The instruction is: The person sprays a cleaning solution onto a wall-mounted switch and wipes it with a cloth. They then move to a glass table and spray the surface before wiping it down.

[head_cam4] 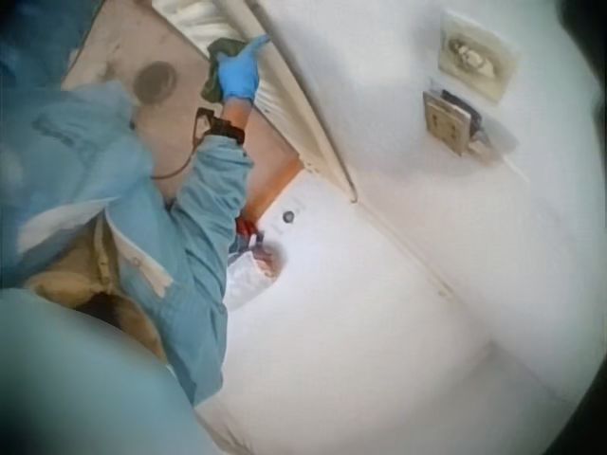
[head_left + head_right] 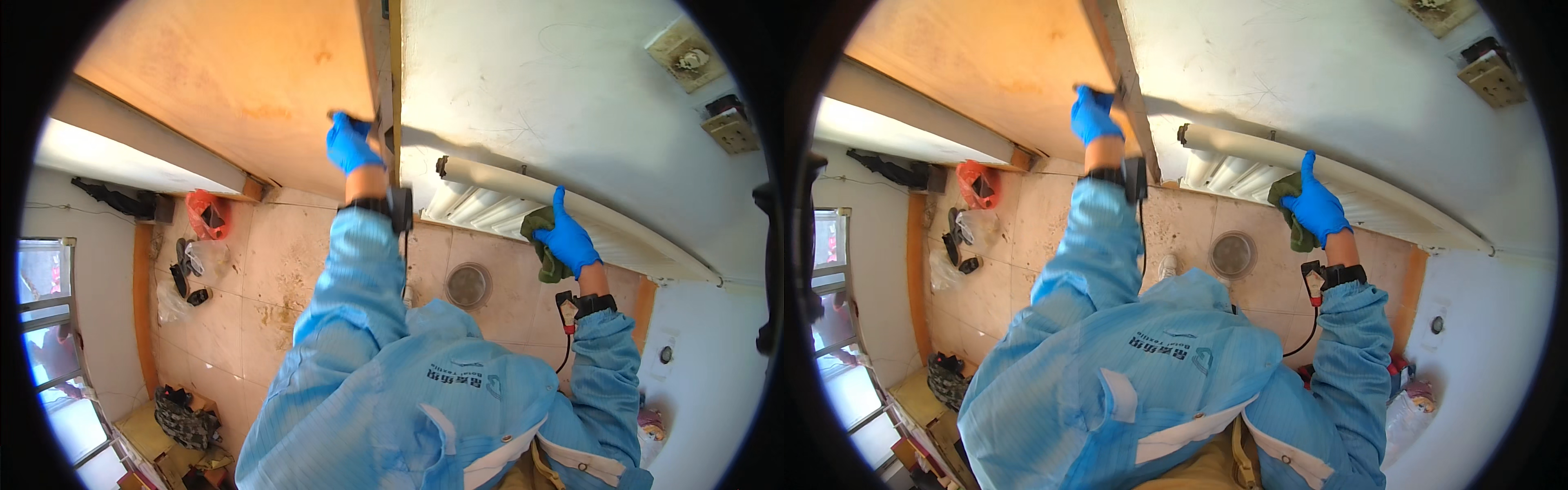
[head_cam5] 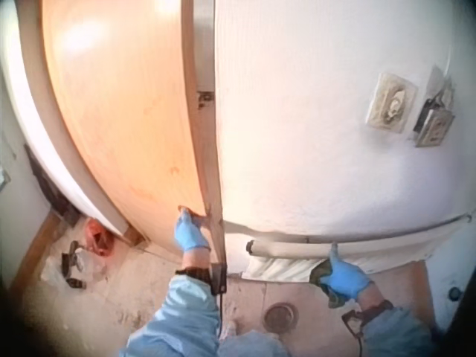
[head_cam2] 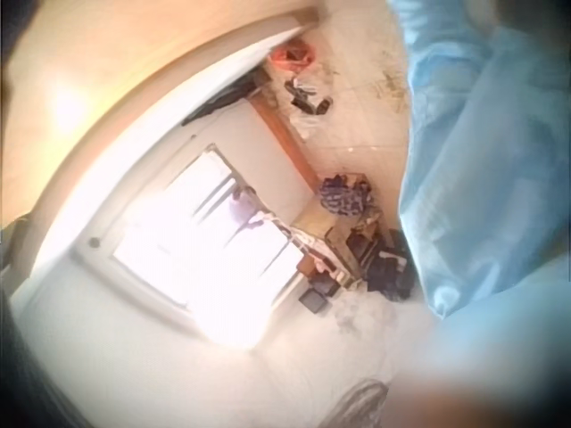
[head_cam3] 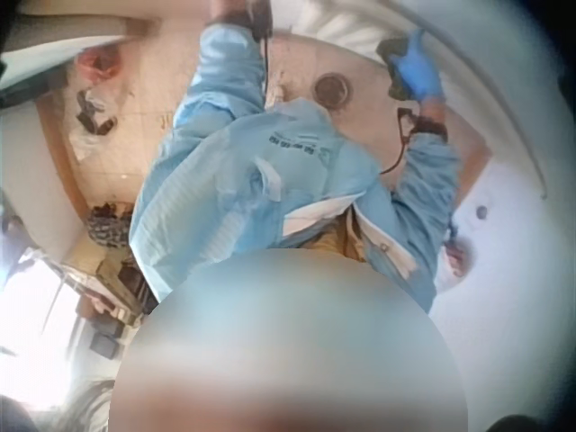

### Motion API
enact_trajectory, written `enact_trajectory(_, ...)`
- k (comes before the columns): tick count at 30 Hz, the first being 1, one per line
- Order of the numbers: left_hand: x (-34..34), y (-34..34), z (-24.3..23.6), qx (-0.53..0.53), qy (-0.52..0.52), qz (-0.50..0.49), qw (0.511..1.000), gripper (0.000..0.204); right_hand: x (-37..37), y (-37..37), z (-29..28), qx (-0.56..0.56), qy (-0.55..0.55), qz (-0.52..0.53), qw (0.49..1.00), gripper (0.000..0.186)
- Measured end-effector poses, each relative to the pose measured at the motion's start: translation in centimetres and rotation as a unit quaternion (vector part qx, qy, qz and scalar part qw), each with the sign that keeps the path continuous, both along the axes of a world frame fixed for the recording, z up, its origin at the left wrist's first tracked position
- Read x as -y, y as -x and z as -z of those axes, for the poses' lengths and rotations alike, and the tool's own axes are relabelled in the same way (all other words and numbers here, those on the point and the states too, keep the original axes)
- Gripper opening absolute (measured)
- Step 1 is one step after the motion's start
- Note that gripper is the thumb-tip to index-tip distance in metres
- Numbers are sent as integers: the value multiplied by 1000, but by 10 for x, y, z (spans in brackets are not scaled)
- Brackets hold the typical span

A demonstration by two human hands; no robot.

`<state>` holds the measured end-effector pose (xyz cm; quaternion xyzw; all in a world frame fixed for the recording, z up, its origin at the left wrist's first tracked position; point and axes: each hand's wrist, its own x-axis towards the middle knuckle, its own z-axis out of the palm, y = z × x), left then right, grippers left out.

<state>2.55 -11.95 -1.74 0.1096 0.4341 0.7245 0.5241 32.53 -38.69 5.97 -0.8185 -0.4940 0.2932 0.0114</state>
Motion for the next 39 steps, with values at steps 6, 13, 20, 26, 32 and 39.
enact_trajectory(6,105,107,11,-154,10,77,985,29,2,-3,5,-33,-52,-21,998,108)
enact_trajectory(13,191,234,37,-144,-64,143,977,29,4,-12,16,12,-54,-53,997,104)
enact_trajectory(20,279,370,35,-207,-24,88,974,47,7,-15,18,-22,-80,-63,995,99)
enact_trajectory(26,350,470,-63,273,-309,92,906,56,6,-19,26,-37,-91,-65,993,97)
enact_trajectory(32,364,478,-132,-341,-22,-282,897,70,7,-23,34,-82,-125,-51,987,96)
enact_trajectory(39,340,532,-158,-460,393,-404,686,84,6,-24,34,-32,-111,-72,991,98)
